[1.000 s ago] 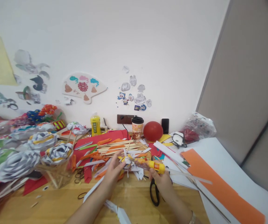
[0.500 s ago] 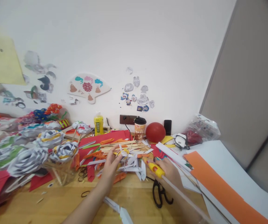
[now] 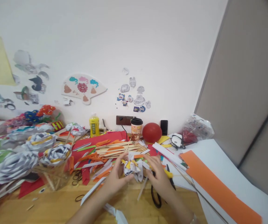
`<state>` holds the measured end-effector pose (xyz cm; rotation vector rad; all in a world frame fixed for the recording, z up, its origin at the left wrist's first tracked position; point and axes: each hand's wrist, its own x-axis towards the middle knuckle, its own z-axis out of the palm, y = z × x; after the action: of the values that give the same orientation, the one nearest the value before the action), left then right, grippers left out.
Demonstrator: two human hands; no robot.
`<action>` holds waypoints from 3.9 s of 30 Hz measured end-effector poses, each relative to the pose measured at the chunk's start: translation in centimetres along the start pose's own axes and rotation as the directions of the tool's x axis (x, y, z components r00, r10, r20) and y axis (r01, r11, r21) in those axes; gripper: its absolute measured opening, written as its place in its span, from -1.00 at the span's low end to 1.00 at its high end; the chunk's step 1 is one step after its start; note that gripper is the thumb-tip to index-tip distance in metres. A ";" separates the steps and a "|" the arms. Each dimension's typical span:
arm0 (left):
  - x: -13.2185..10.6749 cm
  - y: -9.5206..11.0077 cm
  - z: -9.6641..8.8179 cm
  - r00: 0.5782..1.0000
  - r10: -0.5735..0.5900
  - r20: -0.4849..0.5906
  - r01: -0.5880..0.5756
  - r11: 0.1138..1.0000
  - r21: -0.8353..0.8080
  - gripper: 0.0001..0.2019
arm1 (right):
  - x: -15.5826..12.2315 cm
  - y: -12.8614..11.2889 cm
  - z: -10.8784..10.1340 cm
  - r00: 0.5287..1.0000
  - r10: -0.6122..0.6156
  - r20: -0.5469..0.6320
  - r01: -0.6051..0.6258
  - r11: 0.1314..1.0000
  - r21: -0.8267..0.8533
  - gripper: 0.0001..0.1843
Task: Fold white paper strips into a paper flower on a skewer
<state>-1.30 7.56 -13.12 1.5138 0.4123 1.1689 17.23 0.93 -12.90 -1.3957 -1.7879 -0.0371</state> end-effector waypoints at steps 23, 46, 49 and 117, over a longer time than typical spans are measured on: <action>-0.6 -0.7 0.5 0.996 -0.065 -0.054 0.068 0.996 0.061 -0.42 | -1.1 -2.7 1.6 0.987 -0.136 0.085 0.132 0.990 0.053 -0.34; -0.6 -1.0 0.3 1.000 -0.028 -0.004 0.028 0.986 0.167 -0.42 | -1.3 -3.0 1.4 0.991 -0.130 0.027 0.124 0.982 0.144 -0.41; -0.7 -0.9 0.4 0.999 -0.033 -0.006 0.034 0.980 0.197 -0.43 | -1.3 -3.0 1.3 0.990 -0.137 0.014 0.134 0.980 0.148 -0.49; -1.6 1.2 1.1 0.978 0.132 0.159 -0.205 0.711 0.673 -0.50 | -0.6 -2.4 1.2 0.996 0.027 -0.084 0.002 0.945 0.327 -0.77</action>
<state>-1.45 5.36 -12.62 2.2949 0.7057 1.1272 14.56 0.14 -13.00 -1.1481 -1.6261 0.1956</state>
